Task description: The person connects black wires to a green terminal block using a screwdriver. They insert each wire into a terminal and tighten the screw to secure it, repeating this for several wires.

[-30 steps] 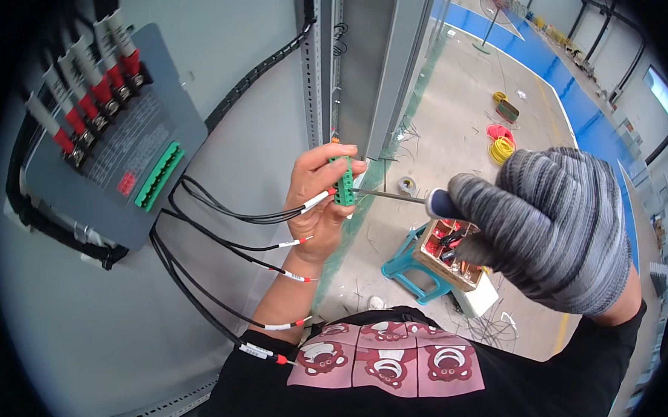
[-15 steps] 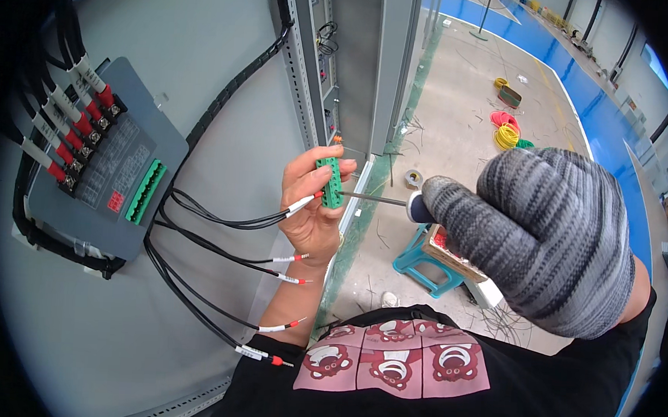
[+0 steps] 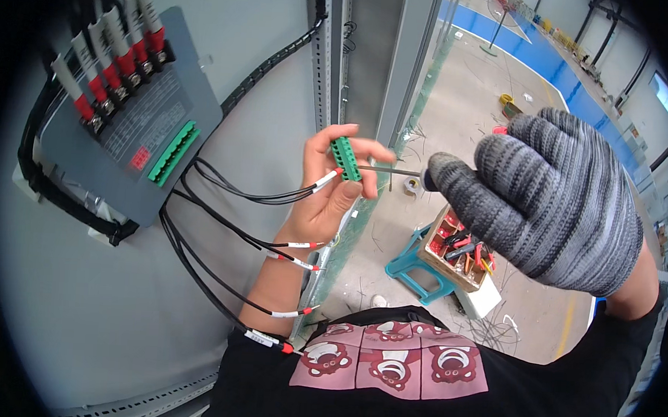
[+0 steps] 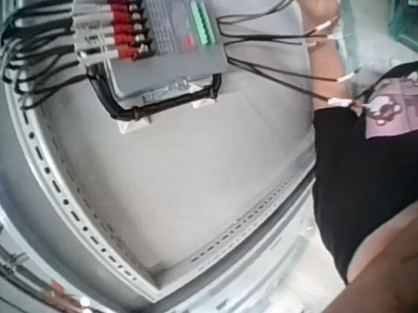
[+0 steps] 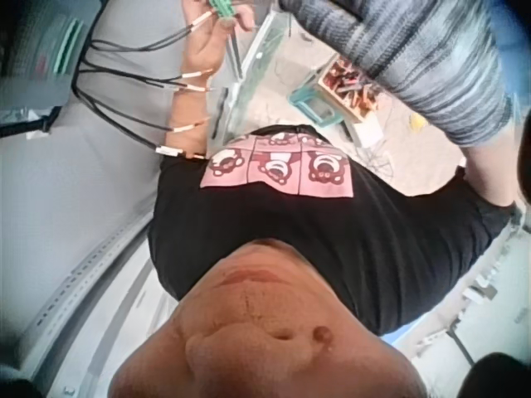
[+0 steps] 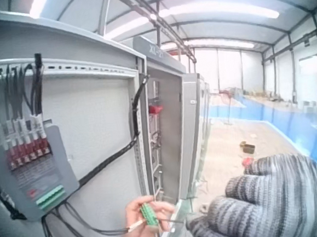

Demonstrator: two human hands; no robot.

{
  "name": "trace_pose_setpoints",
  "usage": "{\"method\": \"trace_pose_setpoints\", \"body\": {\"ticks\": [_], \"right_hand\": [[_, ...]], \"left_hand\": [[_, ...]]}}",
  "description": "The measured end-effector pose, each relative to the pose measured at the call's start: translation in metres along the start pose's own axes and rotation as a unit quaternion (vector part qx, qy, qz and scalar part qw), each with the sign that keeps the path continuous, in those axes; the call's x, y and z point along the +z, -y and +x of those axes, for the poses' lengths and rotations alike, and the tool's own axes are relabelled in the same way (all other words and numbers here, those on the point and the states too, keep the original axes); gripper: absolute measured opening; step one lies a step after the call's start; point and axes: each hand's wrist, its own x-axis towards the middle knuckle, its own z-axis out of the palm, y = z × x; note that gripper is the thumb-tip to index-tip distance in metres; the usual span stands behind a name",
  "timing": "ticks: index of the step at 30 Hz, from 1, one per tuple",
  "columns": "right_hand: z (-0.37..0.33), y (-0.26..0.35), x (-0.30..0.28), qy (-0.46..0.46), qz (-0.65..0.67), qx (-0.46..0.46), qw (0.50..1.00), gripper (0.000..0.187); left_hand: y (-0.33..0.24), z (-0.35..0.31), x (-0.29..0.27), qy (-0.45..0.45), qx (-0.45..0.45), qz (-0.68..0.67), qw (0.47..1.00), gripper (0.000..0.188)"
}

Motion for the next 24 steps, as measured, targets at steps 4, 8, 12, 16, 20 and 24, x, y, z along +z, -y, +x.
{"method": "trace_pose_setpoints", "body": {"ticks": [4, 8, 12, 16, 20, 24], "right_hand": [[-0.001, 0.001, -0.001, 0.006, -0.014, -0.004, 1.000, 0.042], [0.000, 0.010, 0.006, 0.020, -0.071, -0.006, 0.997, 0.041], [0.002, 0.027, 0.012, 0.071, -0.117, 0.007, 0.991, 0.038], [0.005, 0.031, 0.021, 0.087, -0.109, 0.000, 0.990, 0.039], [0.000, 0.019, 0.034, 0.057, -0.059, 0.002, 0.997, 0.042], [0.002, 0.021, 0.036, 0.066, -0.071, 0.022, 0.995, 0.049]], "left_hand": [[-0.011, -0.002, 0.003, -0.014, -0.018, 0.037, 0.999, 0.058], [-0.009, 0.000, -0.002, -0.016, -0.030, 0.068, 0.997, 0.049], [0.002, 0.004, 0.015, -0.126, -0.016, 0.106, 0.986, 0.048], [0.003, 0.011, 0.022, -0.168, -0.005, 0.126, 0.978, 0.045], [-0.001, 0.018, 0.019, -0.169, -0.032, 0.127, 0.977, 0.047], [-0.001, 0.020, 0.012, -0.146, -0.040, 0.154, 0.976, 0.042]]}}
